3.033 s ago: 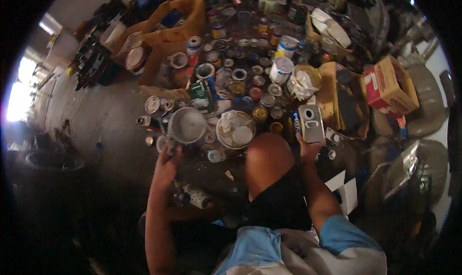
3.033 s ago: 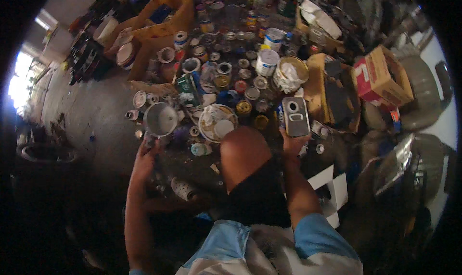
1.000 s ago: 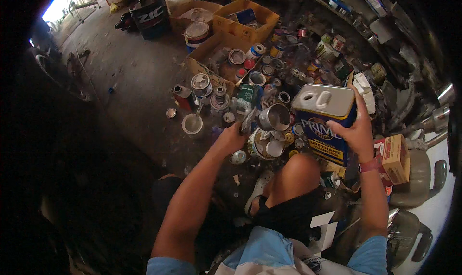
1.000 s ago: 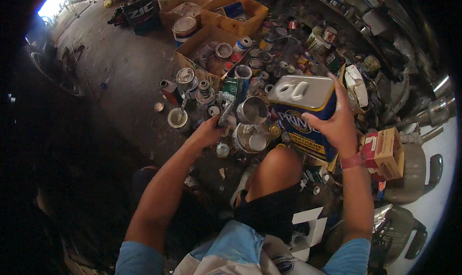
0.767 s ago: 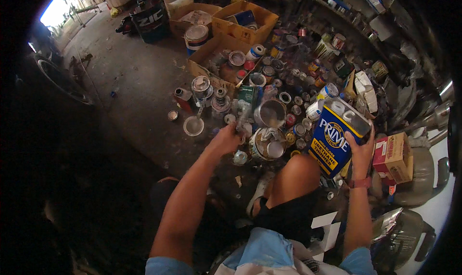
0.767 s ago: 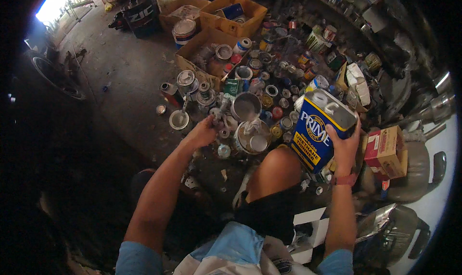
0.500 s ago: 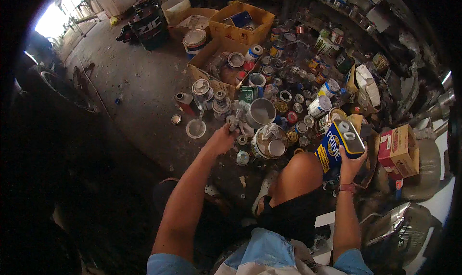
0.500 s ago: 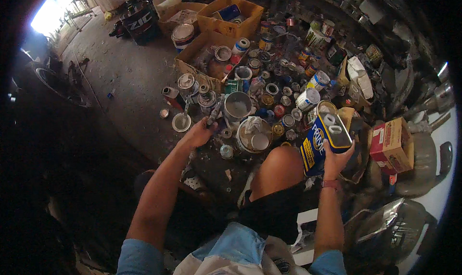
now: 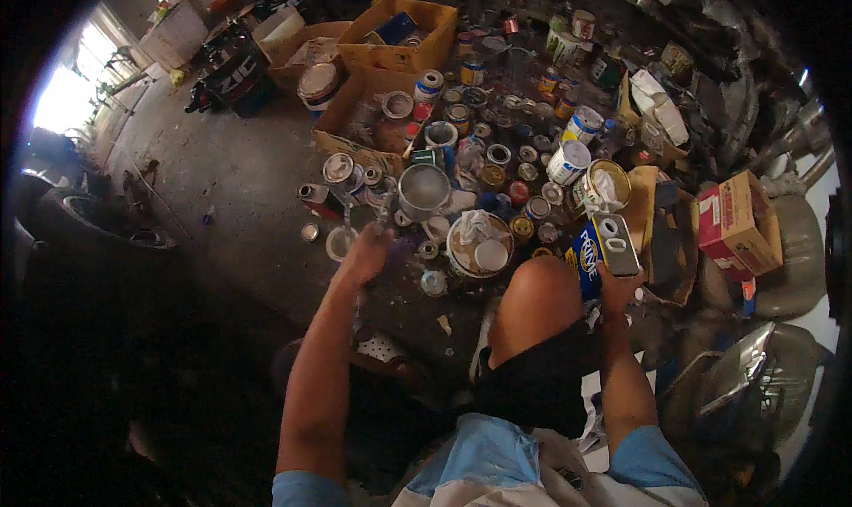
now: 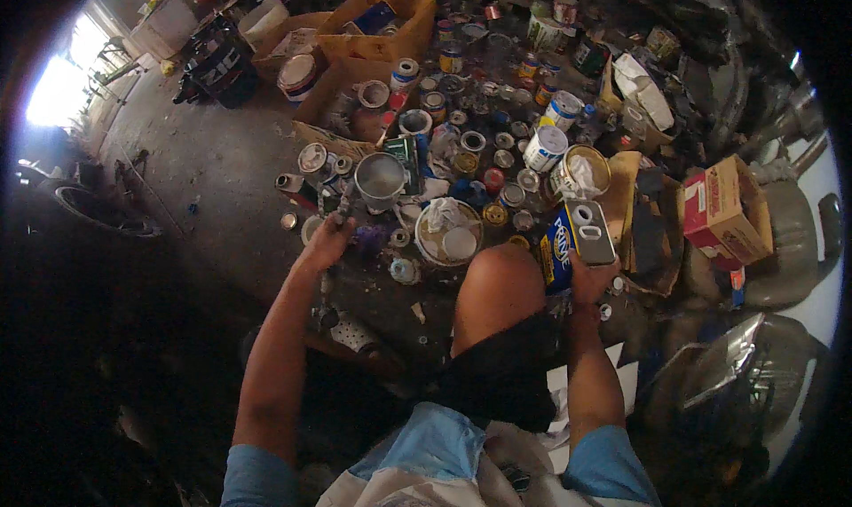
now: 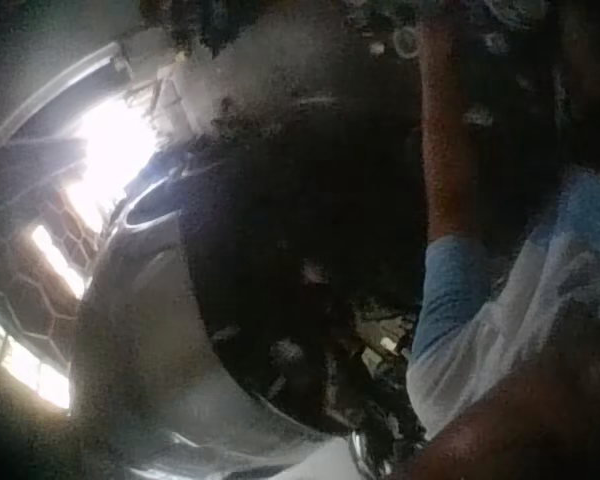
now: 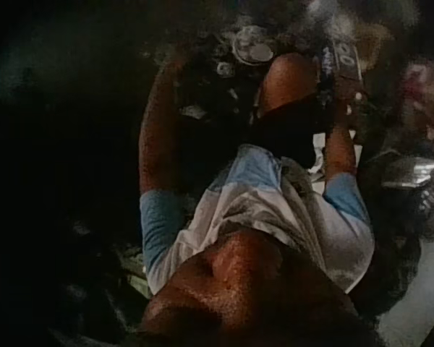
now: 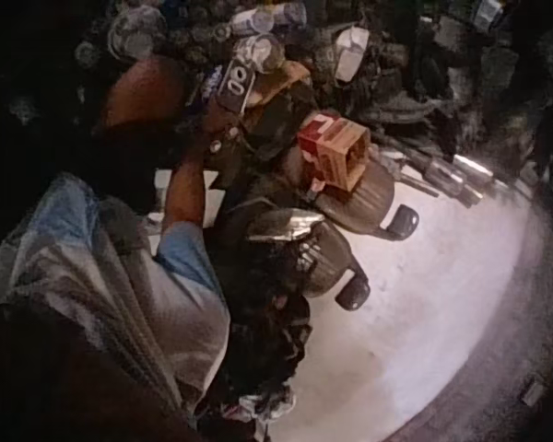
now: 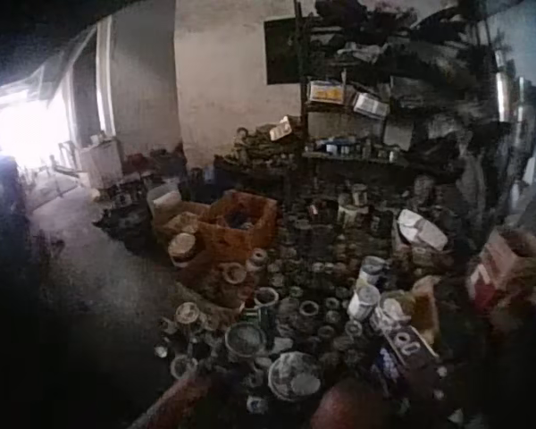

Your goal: The person sits on the floor and prepares a paint spray gun by pouring liquid from a can into the gun's cup, wiping the cup with a cloth, and attaching a hose. The person then stands and walks toward a white car, adjusting the spray gun before the clip ends.

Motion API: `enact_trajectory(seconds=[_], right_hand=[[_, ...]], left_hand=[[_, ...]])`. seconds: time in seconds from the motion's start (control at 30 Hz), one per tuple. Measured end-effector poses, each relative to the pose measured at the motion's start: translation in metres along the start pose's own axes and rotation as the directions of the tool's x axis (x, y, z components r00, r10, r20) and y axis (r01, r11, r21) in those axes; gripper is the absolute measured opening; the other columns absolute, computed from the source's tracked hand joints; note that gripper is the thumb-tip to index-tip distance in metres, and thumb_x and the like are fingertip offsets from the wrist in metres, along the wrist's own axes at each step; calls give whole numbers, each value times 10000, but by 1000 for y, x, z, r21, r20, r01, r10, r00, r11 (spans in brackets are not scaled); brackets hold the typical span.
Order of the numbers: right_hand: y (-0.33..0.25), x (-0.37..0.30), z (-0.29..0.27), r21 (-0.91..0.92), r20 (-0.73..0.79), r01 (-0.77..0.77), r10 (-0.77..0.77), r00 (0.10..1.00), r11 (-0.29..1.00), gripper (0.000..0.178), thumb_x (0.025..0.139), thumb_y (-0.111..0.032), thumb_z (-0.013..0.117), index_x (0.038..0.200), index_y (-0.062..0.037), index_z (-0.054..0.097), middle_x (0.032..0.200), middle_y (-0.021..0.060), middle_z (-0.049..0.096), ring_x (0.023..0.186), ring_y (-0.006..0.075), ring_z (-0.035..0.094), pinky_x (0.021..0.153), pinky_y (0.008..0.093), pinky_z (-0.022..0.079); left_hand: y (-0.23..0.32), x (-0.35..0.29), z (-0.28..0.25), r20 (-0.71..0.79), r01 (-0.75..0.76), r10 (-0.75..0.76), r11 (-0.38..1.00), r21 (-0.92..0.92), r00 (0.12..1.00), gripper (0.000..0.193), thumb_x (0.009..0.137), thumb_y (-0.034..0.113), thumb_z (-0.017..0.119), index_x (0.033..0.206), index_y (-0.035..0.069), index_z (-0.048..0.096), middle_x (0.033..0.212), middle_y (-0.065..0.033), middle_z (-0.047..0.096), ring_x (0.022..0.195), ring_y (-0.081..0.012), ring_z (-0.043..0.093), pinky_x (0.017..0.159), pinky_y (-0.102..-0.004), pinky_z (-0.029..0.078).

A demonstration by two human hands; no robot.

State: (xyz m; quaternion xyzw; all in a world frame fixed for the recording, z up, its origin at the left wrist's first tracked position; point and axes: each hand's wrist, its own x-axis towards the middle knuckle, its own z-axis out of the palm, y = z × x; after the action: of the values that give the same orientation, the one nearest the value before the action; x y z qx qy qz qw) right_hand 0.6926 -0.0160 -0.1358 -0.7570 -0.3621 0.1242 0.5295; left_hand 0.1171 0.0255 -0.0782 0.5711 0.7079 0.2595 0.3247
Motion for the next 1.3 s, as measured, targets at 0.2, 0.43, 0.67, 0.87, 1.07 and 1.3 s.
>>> enact_trajectory(seconds=[0.2,0.43,0.67,0.87,1.07,1.3], right_hand=[[17,-12,20,-54,-55,-19,16,998,998,1191,716,-314,1059,1531,92,291,1427,283,523,1331,404,561,1138,520,487],[57,-31,27,-237,-131,11,-43,991,971,1188,715,-287,1043,1542,127,296,1458,313,526,1362,443,562,1182,557,449],[108,-48,3,-521,100,278,-266,959,807,1194,780,-331,1007,1637,47,267,1534,293,494,1438,465,487,1269,536,380],[-9,-48,-22,-98,-83,20,-28,996,995,1108,895,-394,927,1681,-9,246,1603,268,482,1519,424,447,1310,512,333],[-180,-47,-43,237,151,160,-199,968,958,767,1085,-206,718,1684,-26,274,1611,277,492,1521,338,478,1300,469,344],[-244,-98,-5,11,401,621,-572,715,784,764,1004,-316,807,1603,-12,444,1557,219,573,1473,383,524,1256,509,377]], left_hand=[[7,-4,-15,75,127,-115,975,-184,991,441,1130,390,617,1357,13,640,967,-33,667,884,-140,600,799,-344,514],[14,-4,-31,3,111,-111,989,-96,994,482,1110,439,629,1342,17,619,1139,-249,762,1055,-440,706,925,-486,533],[19,-7,-59,-293,92,-179,953,-289,939,451,1142,429,584,1450,99,578,1104,-54,661,985,-184,598,910,-406,510],[-2,-15,-139,-371,131,-316,885,-447,873,387,1133,410,601,1301,67,665,1133,-91,740,1010,-228,662,907,-409,519],[-99,-25,-203,-583,137,-451,854,-502,675,425,1111,514,641,1225,112,720,998,7,673,793,-109,543,710,-318,451],[-104,-61,-236,-640,-28,-537,754,-656,549,443,1111,531,621,1273,125,695,1058,1,698,818,-114,550,700,-342,456]])
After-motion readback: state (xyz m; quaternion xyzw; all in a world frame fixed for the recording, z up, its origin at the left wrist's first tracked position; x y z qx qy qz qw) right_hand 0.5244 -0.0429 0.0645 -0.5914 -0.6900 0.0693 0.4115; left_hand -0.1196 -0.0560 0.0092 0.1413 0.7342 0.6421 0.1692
